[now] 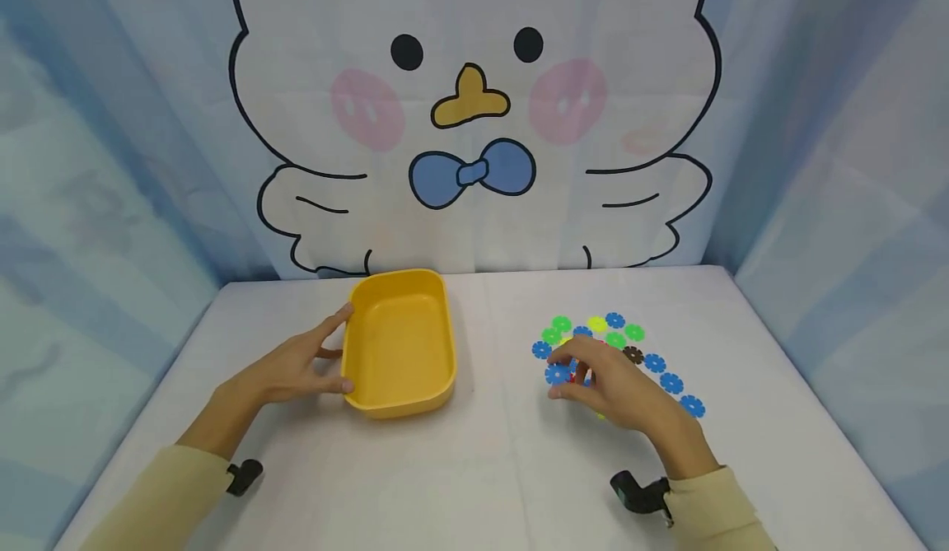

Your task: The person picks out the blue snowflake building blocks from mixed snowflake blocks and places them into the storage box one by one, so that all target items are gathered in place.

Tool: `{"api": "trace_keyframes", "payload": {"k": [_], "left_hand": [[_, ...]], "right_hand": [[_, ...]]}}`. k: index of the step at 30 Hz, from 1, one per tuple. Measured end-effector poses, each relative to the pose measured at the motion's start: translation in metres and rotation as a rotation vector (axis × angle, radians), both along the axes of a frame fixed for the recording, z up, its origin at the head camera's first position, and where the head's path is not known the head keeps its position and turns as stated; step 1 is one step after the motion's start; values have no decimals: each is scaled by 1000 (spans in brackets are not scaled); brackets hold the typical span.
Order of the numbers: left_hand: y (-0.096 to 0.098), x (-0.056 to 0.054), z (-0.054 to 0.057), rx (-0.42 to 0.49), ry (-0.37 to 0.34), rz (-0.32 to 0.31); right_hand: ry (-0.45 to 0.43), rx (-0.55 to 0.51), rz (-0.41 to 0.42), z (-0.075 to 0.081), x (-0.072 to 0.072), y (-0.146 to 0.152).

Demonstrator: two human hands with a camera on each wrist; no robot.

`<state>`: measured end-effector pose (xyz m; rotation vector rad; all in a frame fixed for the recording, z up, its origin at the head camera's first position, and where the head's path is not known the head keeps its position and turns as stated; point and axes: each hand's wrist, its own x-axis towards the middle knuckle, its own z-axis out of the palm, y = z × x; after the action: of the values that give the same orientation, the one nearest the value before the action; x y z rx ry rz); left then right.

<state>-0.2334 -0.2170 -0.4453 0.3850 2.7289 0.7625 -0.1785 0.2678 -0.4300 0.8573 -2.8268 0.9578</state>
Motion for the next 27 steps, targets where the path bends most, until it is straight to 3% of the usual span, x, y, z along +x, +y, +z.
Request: {"api": "trace_keyframes", "payload": {"k": [7, 13, 21, 27], "left_hand": [[4, -5, 0, 43, 27, -63], [5, -4, 2, 64, -24, -33], [4, -5, 4, 89, -58, -12], [9, -7, 6, 79, -58, -28]], "right_hand": [[52, -55, 57, 6, -13, -11], [65, -75, 98, 12, -25, -24], [0, -14, 54, 25, -37, -50], [50, -17, 64, 27, -45, -63]]}}
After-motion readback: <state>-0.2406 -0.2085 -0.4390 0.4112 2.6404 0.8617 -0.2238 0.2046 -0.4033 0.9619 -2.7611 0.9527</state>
